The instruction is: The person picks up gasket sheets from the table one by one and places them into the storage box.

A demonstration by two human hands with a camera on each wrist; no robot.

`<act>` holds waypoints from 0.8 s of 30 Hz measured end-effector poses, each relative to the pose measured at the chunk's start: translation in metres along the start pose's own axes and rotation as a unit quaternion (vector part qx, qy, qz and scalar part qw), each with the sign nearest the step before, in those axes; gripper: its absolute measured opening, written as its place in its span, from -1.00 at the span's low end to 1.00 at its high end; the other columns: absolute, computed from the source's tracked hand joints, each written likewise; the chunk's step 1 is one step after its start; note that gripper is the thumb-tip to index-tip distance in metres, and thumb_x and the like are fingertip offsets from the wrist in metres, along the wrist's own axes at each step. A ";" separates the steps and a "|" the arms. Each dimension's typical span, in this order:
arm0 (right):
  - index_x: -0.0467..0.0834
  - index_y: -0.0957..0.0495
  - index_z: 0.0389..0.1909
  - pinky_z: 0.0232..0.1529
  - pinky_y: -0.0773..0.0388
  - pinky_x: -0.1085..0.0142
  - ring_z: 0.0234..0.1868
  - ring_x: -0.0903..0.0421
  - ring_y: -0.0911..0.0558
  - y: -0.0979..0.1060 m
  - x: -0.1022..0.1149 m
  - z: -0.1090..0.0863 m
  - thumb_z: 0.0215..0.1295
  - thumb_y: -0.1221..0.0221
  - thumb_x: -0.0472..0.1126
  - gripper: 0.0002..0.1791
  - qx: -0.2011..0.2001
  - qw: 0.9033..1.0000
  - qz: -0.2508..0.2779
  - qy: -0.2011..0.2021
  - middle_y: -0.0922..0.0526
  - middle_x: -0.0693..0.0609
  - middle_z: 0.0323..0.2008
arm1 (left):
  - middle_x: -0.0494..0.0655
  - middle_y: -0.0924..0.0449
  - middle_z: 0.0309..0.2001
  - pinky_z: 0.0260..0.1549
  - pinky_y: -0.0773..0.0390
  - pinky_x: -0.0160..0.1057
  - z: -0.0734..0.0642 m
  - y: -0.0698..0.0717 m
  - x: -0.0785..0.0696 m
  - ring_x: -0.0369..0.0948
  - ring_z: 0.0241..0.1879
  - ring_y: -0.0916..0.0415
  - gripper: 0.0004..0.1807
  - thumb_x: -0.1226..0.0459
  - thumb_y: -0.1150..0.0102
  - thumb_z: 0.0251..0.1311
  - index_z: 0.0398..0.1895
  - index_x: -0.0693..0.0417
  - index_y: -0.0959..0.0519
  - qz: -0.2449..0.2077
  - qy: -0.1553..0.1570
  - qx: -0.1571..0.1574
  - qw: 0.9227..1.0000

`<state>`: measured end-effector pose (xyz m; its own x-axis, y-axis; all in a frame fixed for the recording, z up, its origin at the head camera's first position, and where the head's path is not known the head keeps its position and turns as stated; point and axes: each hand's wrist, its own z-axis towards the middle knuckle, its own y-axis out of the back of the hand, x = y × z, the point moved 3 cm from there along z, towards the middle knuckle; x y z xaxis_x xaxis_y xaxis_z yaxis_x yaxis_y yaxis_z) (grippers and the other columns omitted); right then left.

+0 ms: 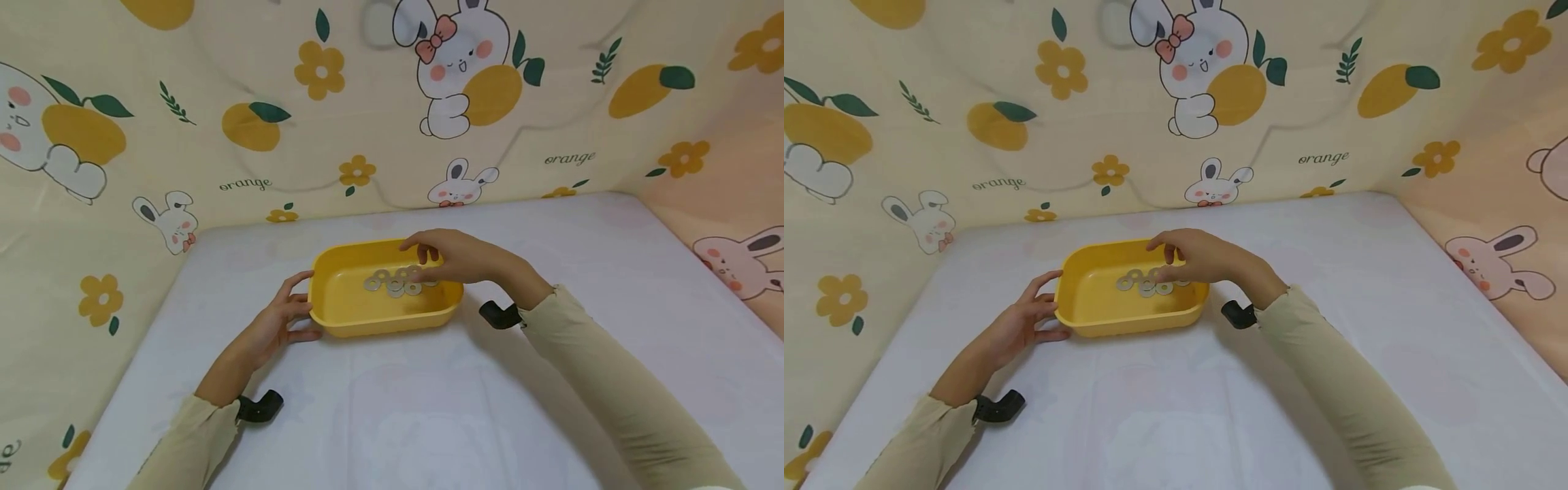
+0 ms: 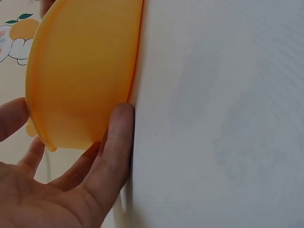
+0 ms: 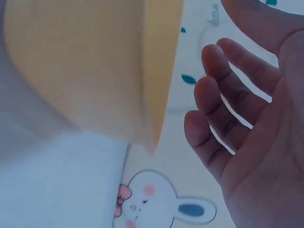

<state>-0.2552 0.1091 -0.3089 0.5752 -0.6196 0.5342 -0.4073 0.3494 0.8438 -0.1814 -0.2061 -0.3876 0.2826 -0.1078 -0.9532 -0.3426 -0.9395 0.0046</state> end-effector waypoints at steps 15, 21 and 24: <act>-0.06 -0.45 0.26 -0.09 -0.53 0.18 -0.13 0.07 -0.47 0.001 -0.050 -0.034 0.26 -0.35 -0.02 -0.42 -0.076 0.997 0.023 0.006 -0.55 -0.07 -0.11 | 0.19 -0.13 0.43 0.06 -0.69 -0.08 0.001 -0.001 0.002 -0.14 0.10 -0.47 -0.30 0.24 0.15 0.47 0.55 -0.37 0.13 0.010 0.012 -0.001 1.000; -0.10 -0.45 0.28 -0.18 -0.51 0.24 -0.17 0.07 -0.45 -0.004 -0.066 -0.042 0.26 -0.34 0.01 -0.39 -0.080 0.996 0.027 -0.010 -0.52 0.01 -0.11 | 0.16 -0.12 0.45 0.05 -0.70 -0.10 0.000 -0.003 0.002 -0.12 0.14 -0.43 -0.32 0.22 0.18 0.49 0.55 -0.39 0.15 0.012 0.012 -0.002 1.000; -0.09 -0.44 0.29 -0.22 -0.50 0.27 -0.17 0.07 -0.45 -0.007 -0.070 -0.043 0.29 -0.30 0.05 -0.39 -0.076 0.997 0.030 -0.010 -0.51 0.01 -0.10 | 0.14 -0.11 0.46 0.04 -0.70 -0.10 0.000 -0.003 0.001 -0.12 0.14 -0.43 -0.33 0.22 0.19 0.48 0.54 -0.39 0.15 0.016 0.012 -0.002 1.000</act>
<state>-0.2618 0.1802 -0.3496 0.5386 -0.6068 0.5846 -0.3277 0.4883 0.8088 -0.1798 -0.2032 -0.3881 0.2918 -0.1460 -0.9453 -0.3484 -0.9366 0.0371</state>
